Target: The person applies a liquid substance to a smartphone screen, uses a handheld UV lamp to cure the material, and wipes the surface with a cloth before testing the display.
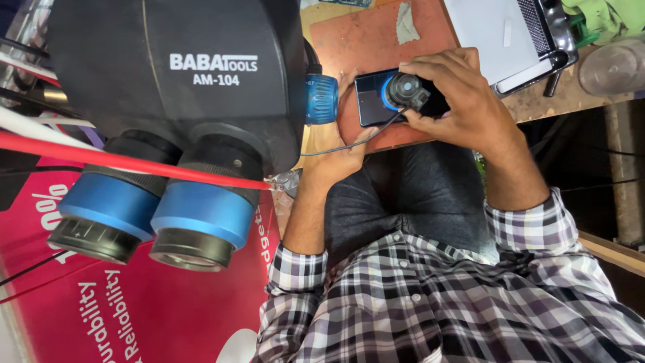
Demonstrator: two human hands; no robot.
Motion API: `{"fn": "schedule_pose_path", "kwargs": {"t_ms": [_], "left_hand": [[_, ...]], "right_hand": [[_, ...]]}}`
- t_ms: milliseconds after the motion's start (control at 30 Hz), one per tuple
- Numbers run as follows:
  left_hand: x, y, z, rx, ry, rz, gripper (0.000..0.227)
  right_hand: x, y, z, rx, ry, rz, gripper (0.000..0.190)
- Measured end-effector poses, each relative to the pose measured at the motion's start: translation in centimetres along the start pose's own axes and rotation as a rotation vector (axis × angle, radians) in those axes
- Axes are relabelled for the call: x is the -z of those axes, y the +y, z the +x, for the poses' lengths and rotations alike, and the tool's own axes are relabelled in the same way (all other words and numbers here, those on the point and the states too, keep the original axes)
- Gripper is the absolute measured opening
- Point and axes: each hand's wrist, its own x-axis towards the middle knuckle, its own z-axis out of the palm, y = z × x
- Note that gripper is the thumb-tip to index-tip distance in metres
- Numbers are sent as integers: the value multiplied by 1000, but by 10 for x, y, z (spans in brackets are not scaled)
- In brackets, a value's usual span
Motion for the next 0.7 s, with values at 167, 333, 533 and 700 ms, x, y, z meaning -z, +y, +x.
{"fn": "schedule_pose_path", "kwargs": {"t_ms": [167,333,533,700], "left_hand": [[4,4,2,15,-14,16,79],[3,3,1,27,-17,42,80],[3,2,2,18,-17,32,79],[0,-3,-1,-6,-5,31,83]], "right_hand": [[-2,2,1,-6,-17,-9,67],[-3,2,2,-6,-21,-5,68],[-6,4,2,-5,-15,-16,70],[-6,6,1,-5,-14,-19,70]]}}
